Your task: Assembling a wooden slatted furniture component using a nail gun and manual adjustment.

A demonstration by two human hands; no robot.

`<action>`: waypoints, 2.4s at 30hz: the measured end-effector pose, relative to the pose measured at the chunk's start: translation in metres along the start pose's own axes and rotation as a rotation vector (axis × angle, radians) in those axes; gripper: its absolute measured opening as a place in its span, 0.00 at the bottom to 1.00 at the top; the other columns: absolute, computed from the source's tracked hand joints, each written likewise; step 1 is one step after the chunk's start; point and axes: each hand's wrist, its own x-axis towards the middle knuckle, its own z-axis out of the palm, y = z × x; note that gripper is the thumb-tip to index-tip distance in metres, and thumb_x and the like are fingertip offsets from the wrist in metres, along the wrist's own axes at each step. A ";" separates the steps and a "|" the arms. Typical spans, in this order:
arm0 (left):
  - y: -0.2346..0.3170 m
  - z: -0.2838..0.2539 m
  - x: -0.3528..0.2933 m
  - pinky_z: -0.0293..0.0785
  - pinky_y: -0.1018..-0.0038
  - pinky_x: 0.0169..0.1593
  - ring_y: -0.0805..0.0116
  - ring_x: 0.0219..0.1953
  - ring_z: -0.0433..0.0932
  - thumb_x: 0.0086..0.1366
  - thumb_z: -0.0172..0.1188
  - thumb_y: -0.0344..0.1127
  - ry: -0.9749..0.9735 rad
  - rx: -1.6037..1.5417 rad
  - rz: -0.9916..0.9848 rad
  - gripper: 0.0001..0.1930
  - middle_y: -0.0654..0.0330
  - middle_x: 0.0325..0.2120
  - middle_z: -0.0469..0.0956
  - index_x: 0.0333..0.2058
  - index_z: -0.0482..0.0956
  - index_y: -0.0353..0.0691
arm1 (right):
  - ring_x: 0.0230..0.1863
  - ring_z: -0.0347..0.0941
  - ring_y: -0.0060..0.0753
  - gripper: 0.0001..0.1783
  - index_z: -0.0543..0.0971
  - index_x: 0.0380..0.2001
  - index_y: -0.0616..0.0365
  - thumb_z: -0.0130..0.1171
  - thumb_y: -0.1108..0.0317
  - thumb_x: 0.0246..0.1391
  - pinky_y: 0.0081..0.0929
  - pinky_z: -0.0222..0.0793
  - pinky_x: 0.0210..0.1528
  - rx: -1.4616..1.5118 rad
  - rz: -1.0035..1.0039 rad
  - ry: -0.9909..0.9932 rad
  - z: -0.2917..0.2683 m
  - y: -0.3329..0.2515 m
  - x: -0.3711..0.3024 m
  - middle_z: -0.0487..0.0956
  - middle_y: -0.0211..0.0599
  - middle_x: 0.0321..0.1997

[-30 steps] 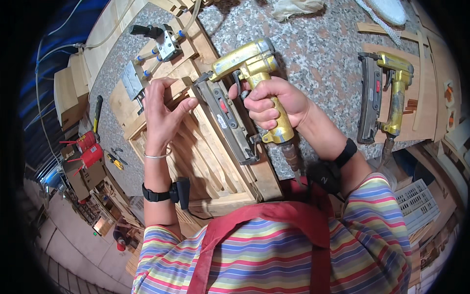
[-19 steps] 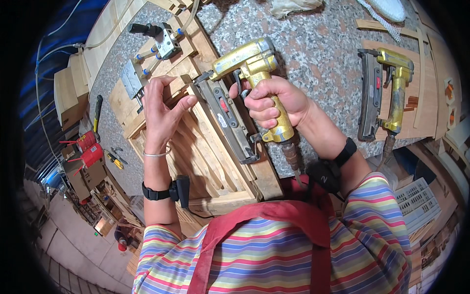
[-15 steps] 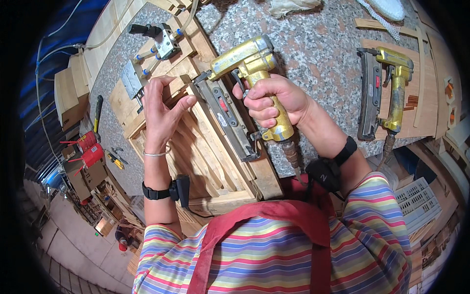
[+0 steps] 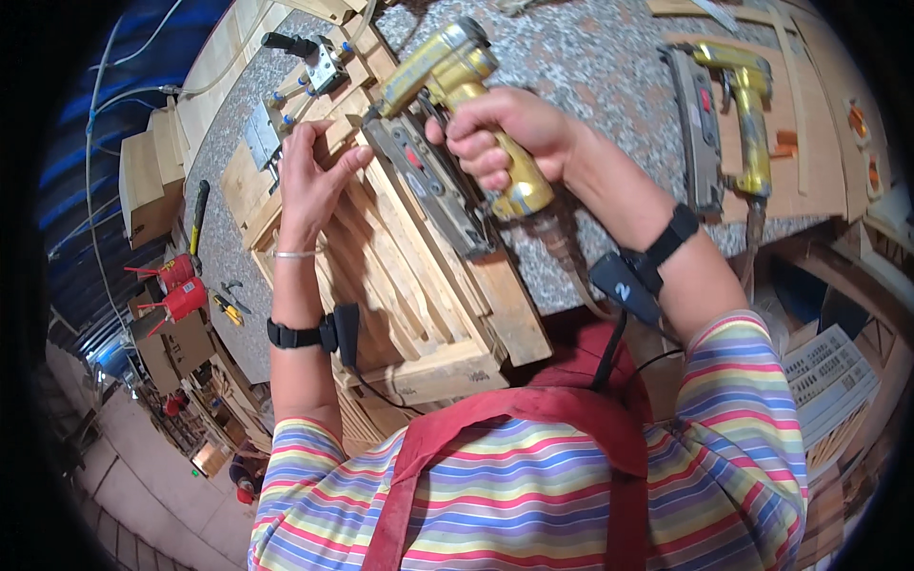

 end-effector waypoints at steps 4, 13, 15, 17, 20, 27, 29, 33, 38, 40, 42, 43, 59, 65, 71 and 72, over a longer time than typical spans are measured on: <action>-0.012 0.001 0.000 0.63 0.65 0.45 0.60 0.38 0.70 0.44 0.72 0.57 0.106 0.052 0.038 0.33 0.59 0.31 0.73 0.42 0.75 0.38 | 0.13 0.55 0.10 0.13 0.69 0.44 0.62 0.46 0.68 0.58 0.14 0.59 0.17 0.063 -0.027 -0.037 0.006 0.015 -0.015 0.59 0.16 0.15; 0.109 0.001 -0.212 0.63 0.63 0.48 0.56 0.42 0.68 0.50 0.67 0.46 -0.217 -0.164 0.325 0.32 0.55 0.42 0.70 0.55 0.72 0.45 | 0.10 0.55 0.14 0.19 0.64 0.51 0.67 0.47 0.70 0.57 0.17 0.57 0.12 0.455 -0.145 -0.026 0.018 0.200 -0.173 0.57 0.21 0.14; 0.109 0.011 -0.225 0.65 0.64 0.45 0.57 0.39 0.67 0.50 0.67 0.44 -0.144 -0.112 0.283 0.31 0.55 0.39 0.70 0.55 0.73 0.45 | 0.11 0.55 0.15 0.19 0.64 0.51 0.67 0.45 0.70 0.58 0.18 0.57 0.13 0.495 -0.149 -0.081 0.021 0.220 -0.174 0.58 0.23 0.14; 0.108 0.015 -0.225 0.66 0.66 0.43 0.58 0.37 0.67 0.50 0.67 0.41 -0.113 -0.128 0.310 0.30 0.56 0.37 0.71 0.54 0.74 0.45 | 0.11 0.55 0.15 0.19 0.64 0.52 0.66 0.44 0.70 0.58 0.17 0.57 0.14 0.521 -0.158 -0.100 0.021 0.233 -0.175 0.58 0.24 0.14; 0.107 0.020 -0.228 0.67 0.67 0.41 0.59 0.36 0.68 0.48 0.69 0.40 -0.097 -0.179 0.321 0.29 0.57 0.35 0.72 0.52 0.76 0.44 | 0.12 0.56 0.15 0.20 0.64 0.53 0.66 0.44 0.70 0.58 0.18 0.57 0.14 0.532 -0.155 -0.082 0.019 0.241 -0.173 0.58 0.23 0.14; 0.104 0.020 -0.231 0.68 0.68 0.41 0.59 0.36 0.69 0.48 0.70 0.39 -0.079 -0.209 0.333 0.28 0.57 0.35 0.74 0.50 0.77 0.43 | 0.11 0.55 0.16 0.20 0.60 0.51 0.69 0.45 0.70 0.57 0.19 0.54 0.13 0.603 -0.128 -0.078 0.022 0.242 -0.170 0.58 0.25 0.14; 0.104 0.020 -0.231 0.68 0.68 0.41 0.59 0.36 0.69 0.48 0.69 0.39 -0.076 -0.205 0.335 0.27 0.57 0.35 0.74 0.50 0.77 0.43 | 0.11 0.55 0.16 0.19 0.61 0.50 0.69 0.45 0.70 0.57 0.19 0.54 0.13 0.582 -0.120 -0.055 0.021 0.242 -0.170 0.58 0.25 0.14; 0.102 0.018 -0.232 0.68 0.67 0.40 0.58 0.35 0.69 0.48 0.69 0.38 -0.081 -0.211 0.326 0.27 0.57 0.35 0.74 0.49 0.78 0.42 | 0.10 0.54 0.15 0.16 0.63 0.45 0.69 0.47 0.71 0.56 0.18 0.54 0.12 0.417 -0.069 0.075 0.031 0.230 -0.172 0.57 0.24 0.13; 0.105 0.018 -0.230 0.68 0.67 0.40 0.58 0.35 0.69 0.48 0.69 0.37 -0.072 -0.213 0.318 0.27 0.57 0.35 0.74 0.49 0.78 0.42 | 0.11 0.54 0.13 0.14 0.68 0.44 0.67 0.47 0.71 0.55 0.17 0.56 0.13 0.339 -0.043 0.086 0.038 0.216 -0.175 0.58 0.21 0.13; 0.106 0.019 -0.229 0.68 0.68 0.39 0.59 0.35 0.69 0.48 0.69 0.37 -0.087 -0.212 0.308 0.27 0.57 0.35 0.74 0.49 0.78 0.42 | 0.11 0.54 0.13 0.14 0.68 0.44 0.67 0.47 0.71 0.55 0.17 0.56 0.13 0.323 -0.033 0.098 0.037 0.211 -0.178 0.58 0.21 0.13; 0.110 0.025 -0.224 0.67 0.67 0.40 0.58 0.35 0.69 0.47 0.69 0.37 -0.069 -0.237 0.305 0.26 0.57 0.35 0.74 0.49 0.78 0.42 | 0.11 0.55 0.13 0.15 0.68 0.45 0.67 0.48 0.71 0.56 0.17 0.56 0.14 0.236 -0.016 0.135 0.038 0.203 -0.184 0.58 0.21 0.13; 0.111 0.024 -0.222 0.67 0.66 0.41 0.57 0.36 0.70 0.47 0.69 0.37 -0.045 -0.247 0.293 0.26 0.56 0.34 0.74 0.48 0.78 0.41 | 0.11 0.55 0.13 0.15 0.68 0.45 0.67 0.48 0.71 0.56 0.17 0.56 0.14 0.220 -0.013 0.128 0.042 0.196 -0.185 0.58 0.21 0.13; 0.118 0.021 -0.078 0.58 0.67 0.62 0.60 0.60 0.62 0.53 0.68 0.36 0.036 -1.162 -0.192 0.39 0.52 0.59 0.63 0.62 0.59 0.41 | 0.39 0.72 0.44 0.11 0.72 0.39 0.65 0.55 0.71 0.54 0.39 0.69 0.45 -2.185 -0.605 1.328 0.029 0.045 -0.098 0.74 0.47 0.35; -0.096 -0.077 -0.096 0.74 0.67 0.42 0.64 0.36 0.75 0.65 0.48 0.35 0.977 -0.912 -0.329 0.15 0.52 0.34 0.76 0.47 0.70 0.32 | 0.64 0.56 0.56 0.27 0.70 0.52 0.61 0.56 0.64 0.48 0.51 0.51 0.66 -2.163 -0.833 0.917 0.066 0.136 -0.031 0.65 0.48 0.59; -0.230 -0.122 -0.086 0.58 0.70 0.61 0.59 0.55 0.70 0.69 0.45 0.51 0.405 -0.651 -0.579 0.32 0.46 0.57 0.68 0.60 0.61 0.28 | 0.69 0.48 0.52 0.28 0.68 0.55 0.60 0.55 0.57 0.54 0.48 0.43 0.69 -2.183 -0.700 0.833 0.059 0.130 -0.017 0.60 0.45 0.64; -0.255 -0.121 -0.099 0.59 0.69 0.61 0.59 0.55 0.70 0.69 0.48 0.49 0.416 -0.695 -0.464 0.31 0.46 0.57 0.67 0.61 0.61 0.28 | 0.69 0.49 0.52 0.29 0.67 0.56 0.60 0.55 0.57 0.54 0.46 0.45 0.69 -2.066 -0.740 0.755 0.058 0.127 -0.019 0.60 0.45 0.64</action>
